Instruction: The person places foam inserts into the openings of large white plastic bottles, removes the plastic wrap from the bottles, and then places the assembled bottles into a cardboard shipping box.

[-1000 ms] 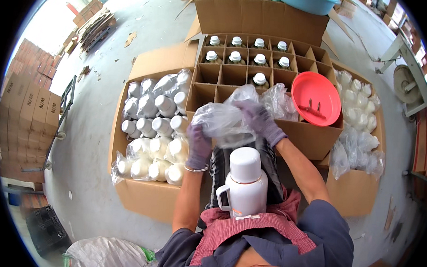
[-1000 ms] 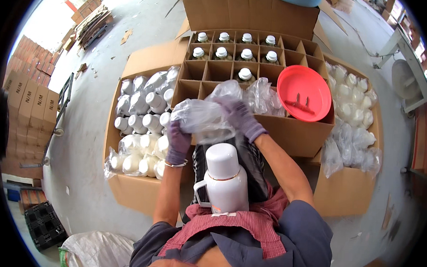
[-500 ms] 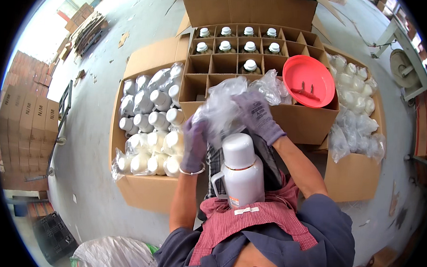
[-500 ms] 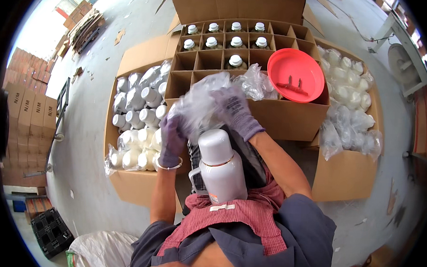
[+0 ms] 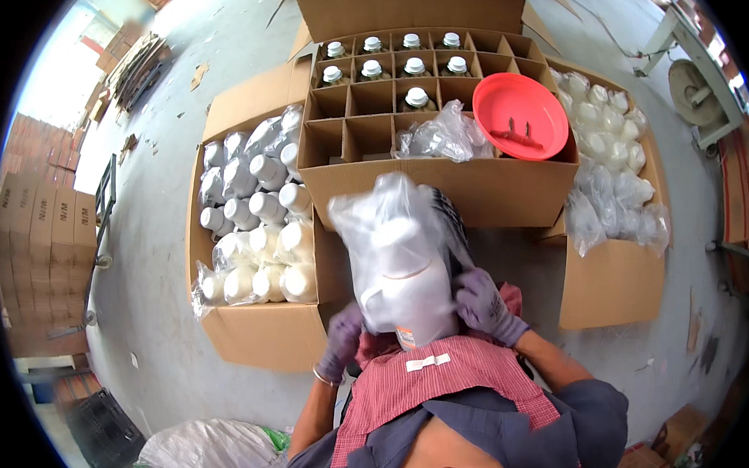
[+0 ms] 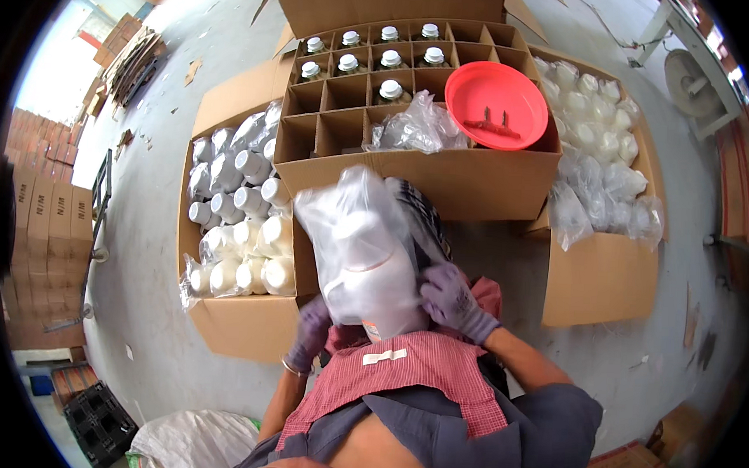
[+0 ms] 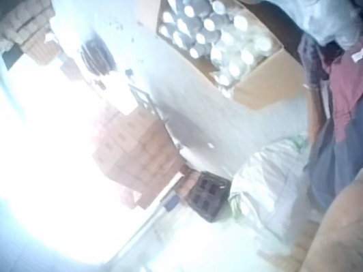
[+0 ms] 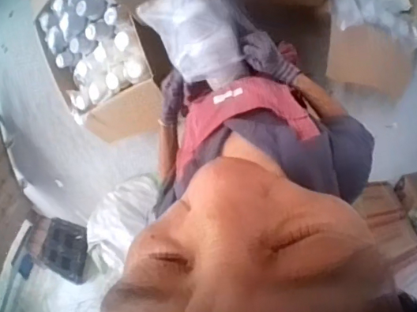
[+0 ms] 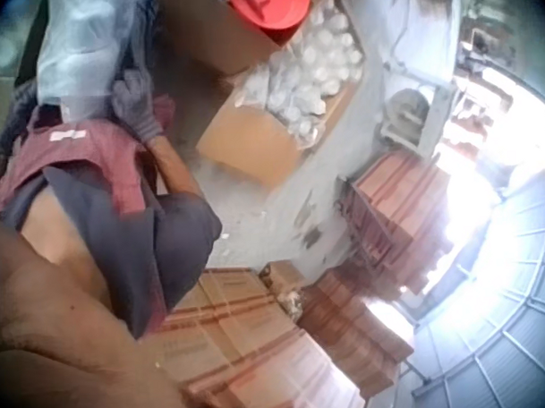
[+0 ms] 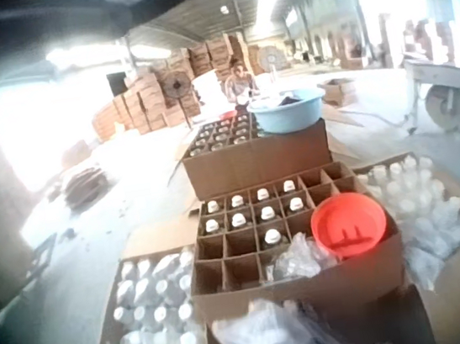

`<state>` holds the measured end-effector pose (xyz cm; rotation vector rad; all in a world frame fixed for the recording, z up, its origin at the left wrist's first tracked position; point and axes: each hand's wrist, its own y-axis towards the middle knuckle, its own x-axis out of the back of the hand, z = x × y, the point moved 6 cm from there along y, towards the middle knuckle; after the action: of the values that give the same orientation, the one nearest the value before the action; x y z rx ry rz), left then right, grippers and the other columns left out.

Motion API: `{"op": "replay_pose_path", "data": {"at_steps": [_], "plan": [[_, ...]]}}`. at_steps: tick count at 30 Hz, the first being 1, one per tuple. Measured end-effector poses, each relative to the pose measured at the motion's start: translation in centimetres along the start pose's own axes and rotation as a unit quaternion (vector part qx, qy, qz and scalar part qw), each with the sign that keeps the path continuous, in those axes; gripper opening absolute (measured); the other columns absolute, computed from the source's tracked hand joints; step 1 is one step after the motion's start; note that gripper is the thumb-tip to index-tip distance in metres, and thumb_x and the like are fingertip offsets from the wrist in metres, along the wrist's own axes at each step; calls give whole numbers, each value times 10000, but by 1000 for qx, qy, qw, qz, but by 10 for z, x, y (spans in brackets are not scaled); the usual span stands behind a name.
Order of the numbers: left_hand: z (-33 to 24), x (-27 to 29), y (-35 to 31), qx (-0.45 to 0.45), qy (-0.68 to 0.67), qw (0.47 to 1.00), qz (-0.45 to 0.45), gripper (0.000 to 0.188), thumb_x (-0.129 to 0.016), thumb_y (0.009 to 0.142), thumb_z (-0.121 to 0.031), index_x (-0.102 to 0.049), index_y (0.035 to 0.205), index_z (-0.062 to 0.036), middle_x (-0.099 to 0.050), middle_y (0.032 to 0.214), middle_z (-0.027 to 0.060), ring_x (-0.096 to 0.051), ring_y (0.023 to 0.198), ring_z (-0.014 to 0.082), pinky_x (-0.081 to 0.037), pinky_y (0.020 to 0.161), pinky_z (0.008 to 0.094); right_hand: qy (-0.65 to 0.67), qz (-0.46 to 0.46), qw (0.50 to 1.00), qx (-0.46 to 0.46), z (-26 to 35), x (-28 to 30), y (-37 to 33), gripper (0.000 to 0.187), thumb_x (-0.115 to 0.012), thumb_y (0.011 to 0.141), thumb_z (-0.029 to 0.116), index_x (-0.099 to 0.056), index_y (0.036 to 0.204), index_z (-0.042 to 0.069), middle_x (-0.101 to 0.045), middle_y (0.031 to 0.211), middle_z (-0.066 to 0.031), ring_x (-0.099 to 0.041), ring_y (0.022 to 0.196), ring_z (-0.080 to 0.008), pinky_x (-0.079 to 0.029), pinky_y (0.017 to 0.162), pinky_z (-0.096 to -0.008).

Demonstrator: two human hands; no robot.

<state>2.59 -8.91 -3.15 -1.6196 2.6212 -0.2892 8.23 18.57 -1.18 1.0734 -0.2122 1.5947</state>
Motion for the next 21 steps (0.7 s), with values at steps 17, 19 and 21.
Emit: {"op": "replay_pose_path", "data": {"at_steps": [17,19,21], "plan": [[20,46,93,76,291,883,360,235,-583,933,-158,-608,1076,27,-675,864,125,-643,663,205,-539,612,338,52,-47,997,-16,-22,33,-115,241,-575,907,201,-622,1124,108,-606,1160,-71,-579,1098,-252,-460,934,-413],[-16,26,89,244,201,900,299,168,-563,929,-120,-623,1000,20,-661,811,114,-634,582,220,-535,575,351,130,-77,979,-138,-45,91,-116,238,-585,907,192,-631,1111,79,-625,1134,-89,-599,1067,-258,-472,918,-389],[-79,-8,98,326,51,932,150,104,-557,911,-71,-619,949,3,-639,752,89,-631,623,210,-521,590,338,38,-179,954,-237,-94,165,-120,213,-617,879,160,-628,1052,37,-642,1061,-139,-620,1000,-306,-493,894,-388]]}}
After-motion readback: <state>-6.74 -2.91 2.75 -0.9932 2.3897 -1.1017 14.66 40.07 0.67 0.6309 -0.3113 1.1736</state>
